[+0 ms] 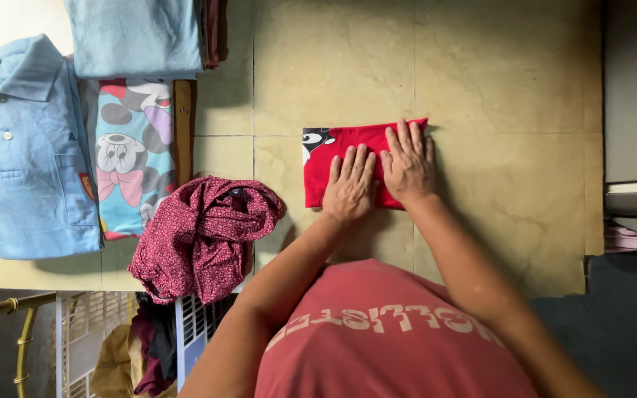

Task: The person folds a red t-shirt with a cartoon graphic and then a maroon patterned shirt on a tiled surface. Each shirt is smoothed, folded in half, and then folded again into a compact rectangle before being placed on a growing stack of folded clothes.

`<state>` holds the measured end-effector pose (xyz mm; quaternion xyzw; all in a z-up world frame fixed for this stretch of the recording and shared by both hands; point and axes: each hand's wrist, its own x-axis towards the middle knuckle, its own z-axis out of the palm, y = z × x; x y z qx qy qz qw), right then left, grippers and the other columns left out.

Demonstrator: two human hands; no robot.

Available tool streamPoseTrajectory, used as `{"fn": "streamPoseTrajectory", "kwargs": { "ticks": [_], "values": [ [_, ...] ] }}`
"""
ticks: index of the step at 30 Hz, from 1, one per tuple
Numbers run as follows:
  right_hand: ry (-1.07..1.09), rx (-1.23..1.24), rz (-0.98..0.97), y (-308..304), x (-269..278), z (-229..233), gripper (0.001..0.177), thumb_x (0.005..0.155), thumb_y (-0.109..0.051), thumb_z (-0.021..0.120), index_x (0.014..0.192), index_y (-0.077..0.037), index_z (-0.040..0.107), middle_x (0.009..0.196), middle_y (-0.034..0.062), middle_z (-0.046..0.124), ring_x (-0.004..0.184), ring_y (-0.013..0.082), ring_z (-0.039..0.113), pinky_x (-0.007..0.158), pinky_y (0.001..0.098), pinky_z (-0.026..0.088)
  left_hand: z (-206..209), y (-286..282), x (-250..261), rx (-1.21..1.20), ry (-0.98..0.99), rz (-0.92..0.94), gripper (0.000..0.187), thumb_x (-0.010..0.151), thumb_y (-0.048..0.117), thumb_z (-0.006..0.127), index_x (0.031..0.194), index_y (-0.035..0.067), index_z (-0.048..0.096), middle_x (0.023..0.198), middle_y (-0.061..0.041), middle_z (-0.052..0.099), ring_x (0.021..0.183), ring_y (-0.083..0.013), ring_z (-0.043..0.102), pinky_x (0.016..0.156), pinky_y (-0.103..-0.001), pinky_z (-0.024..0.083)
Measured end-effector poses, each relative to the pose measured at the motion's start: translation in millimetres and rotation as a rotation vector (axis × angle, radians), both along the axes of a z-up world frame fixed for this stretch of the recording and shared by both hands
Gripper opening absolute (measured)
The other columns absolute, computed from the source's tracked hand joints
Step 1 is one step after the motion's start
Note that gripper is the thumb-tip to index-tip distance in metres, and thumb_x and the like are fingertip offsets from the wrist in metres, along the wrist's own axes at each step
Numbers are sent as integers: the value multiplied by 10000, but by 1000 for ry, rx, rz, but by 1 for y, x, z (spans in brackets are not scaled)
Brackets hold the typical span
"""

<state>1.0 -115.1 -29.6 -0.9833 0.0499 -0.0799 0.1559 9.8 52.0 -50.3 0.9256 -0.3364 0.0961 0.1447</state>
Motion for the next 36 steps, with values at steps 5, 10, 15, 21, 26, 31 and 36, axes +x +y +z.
{"fn": "streamPoseTrajectory", "kwargs": {
  "ticks": [5, 10, 15, 21, 26, 31, 36],
  "values": [
    [85, -39, -38, -3, 5, 4, 752, 1019, -554, 472, 1577, -57, 396, 1670, 174, 287, 1550, 369, 217, 1212, 621, 163, 11, 14, 4, -50, 118, 70, 780, 935, 590, 568, 1557, 137, 444, 1652, -170, 345, 1524, -397, 308, 1220, -631, 208],
    [97, -21, -56, 4, -1, 7, 751, 1022, -546, 447, 1596, -66, 377, 1693, 156, 270, 1565, 344, 206, 1226, 625, 140, 32, 42, 0, 74, 244, 215, 1013, 811, 804, 570, 1556, 138, 399, 1640, -187, 291, 1519, -422, 228, 1181, -669, 159],
    [79, -23, -77, 4, -3, 11, 738, 1030, -536, 450, 1590, -60, 388, 1696, 163, 266, 1578, 364, 167, 1233, 638, 87, 50, 71, -7, 129, 359, 296, 1177, 762, 858, 567, 1586, 72, 268, 1653, -214, 177, 1527, -432, 127, 1164, -677, 71],
    [89, -36, -71, 5, -2, 11, 726, 1025, -524, 459, 1592, -76, 397, 1698, 180, 253, 1575, 396, 140, 1226, 645, 64, 59, 46, 17, -8, 343, 169, 947, 919, 766, 477, 1631, 168, 296, 1720, -146, 174, 1574, -409, 137, 1209, -674, 45],
    [141, -10, -82, 6, 0, 16, 716, 1011, -517, 463, 1593, -106, 394, 1696, 167, 244, 1572, 384, 137, 1216, 660, 67, 50, 25, 46, 82, 279, 147, 882, 931, 748, 447, 1602, 185, 344, 1696, -109, 242, 1567, -342, 188, 1235, -646, 92],
    [135, -7, -104, 7, -2, 18, 720, 1011, -518, 467, 1598, -108, 387, 1702, 153, 241, 1577, 369, 139, 1222, 661, 69, 42, 29, 49, 85, 314, 192, 941, 907, 766, 449, 1591, 130, 330, 1685, -116, 251, 1562, -311, 188, 1235, -617, 93],
    [167, -15, -112, 8, 3, 20, 740, 1000, -523, 467, 1598, -97, 377, 1699, 140, 233, 1571, 355, 138, 1218, 656, 67, 38, 37, 52, 90, 333, 280, 946, 914, 752, 449, 1605, 121, 313, 1693, -141, 207, 1569, -331, 155, 1228, -616, 86]
  ]
}}
